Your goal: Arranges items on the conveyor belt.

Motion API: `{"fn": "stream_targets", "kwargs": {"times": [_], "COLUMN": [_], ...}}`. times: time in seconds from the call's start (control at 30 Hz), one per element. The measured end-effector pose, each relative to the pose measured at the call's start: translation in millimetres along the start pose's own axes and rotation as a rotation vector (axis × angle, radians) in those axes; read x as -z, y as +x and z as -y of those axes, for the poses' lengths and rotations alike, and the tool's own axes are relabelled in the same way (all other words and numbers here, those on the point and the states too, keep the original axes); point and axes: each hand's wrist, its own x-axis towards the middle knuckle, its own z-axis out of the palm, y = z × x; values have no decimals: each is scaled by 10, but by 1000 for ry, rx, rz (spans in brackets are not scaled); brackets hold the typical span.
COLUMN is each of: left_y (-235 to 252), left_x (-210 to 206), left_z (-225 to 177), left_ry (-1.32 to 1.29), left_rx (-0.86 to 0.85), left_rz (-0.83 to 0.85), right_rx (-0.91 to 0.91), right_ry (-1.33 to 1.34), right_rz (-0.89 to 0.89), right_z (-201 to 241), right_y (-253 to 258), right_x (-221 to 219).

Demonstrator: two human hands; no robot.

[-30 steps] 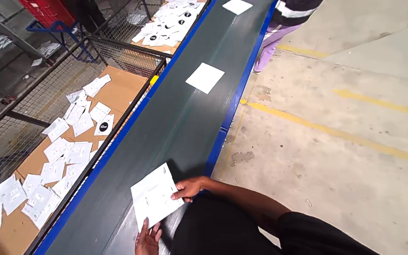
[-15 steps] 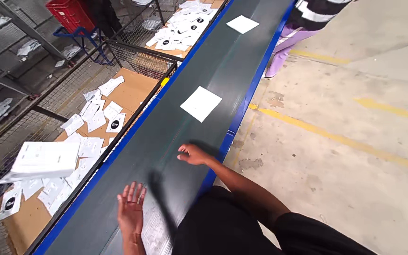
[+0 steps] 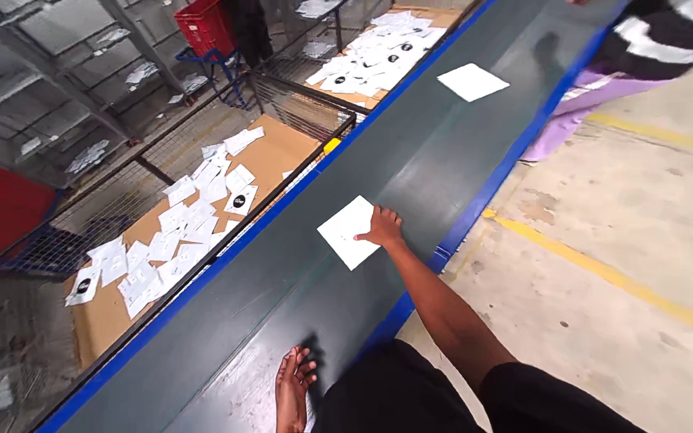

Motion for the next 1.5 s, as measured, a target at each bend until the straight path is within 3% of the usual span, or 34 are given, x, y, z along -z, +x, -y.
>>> {"fn": "stream_targets", "kwargs": {"times": [0.13, 0.2, 0.3, 0.37, 0.43, 0.5, 0.57, 0.63, 0.67, 0.73, 0.8, 0.9, 1.0, 1.13, 1.27, 1.37, 1.5], "left_y": [30, 71, 83, 14, -91, -118, -18, 124, 191, 348, 450, 476, 396, 263, 121, 1, -33], "left_x": [-93, -143, -111, -60, 57, 195, 238, 167, 138, 107, -28, -289, -359, -146, 152, 277, 349], "left_z": [-11, -36, -130, -271, -437, -601, -799, -1068, -1235, -1555, -1680, -1470, -1054, -579, -348, -279, -261], "left_ry": [-29, 45, 221, 272, 271, 320, 316, 106, -28, -152, -87, 95, 177, 144, 96, 13, -49], "left_rx": [-24, -70, -141, -156, -95, -86, -233, -409, -459, -484, -448, -365, -259, -150, -112, -128, -162], "left_rz": [-30, -33, -132, -176, -57, 50, 31, 43, 134, 329, 289, 179, 189, 139, 11, -113, -158], "right_rx": [77, 191, 335, 451, 524, 530, 461, 394, 362, 307, 270, 233, 225, 210, 222, 295, 284], "right_ry": [105, 426, 994, 1137, 1174, 1110, 1068, 1083, 1100, 1119, 1117, 1084, 956, 669, 390, 293, 115], "right_rz": [100, 237, 753, 1081, 1160, 1106, 1032, 931, 876, 763, 669, 554, 367, 32, -214, -298, -217], "right_z": [230, 301, 453, 444, 374, 301, 253, 214, 203, 203, 187, 135, 0, -246, -511, -546, -592], "right_y": [-484, -863, -1622, -1928, -2052, -2027, -1904, -1763, -1703, -1596, -1535, -1467, -1358, -901, -160, 410, 899], "right_x": [-290, -405, -417, -422, -443, -473, -476, -418, -403, -396, -398, -414, -408, -279, 7, 187, 192]}}
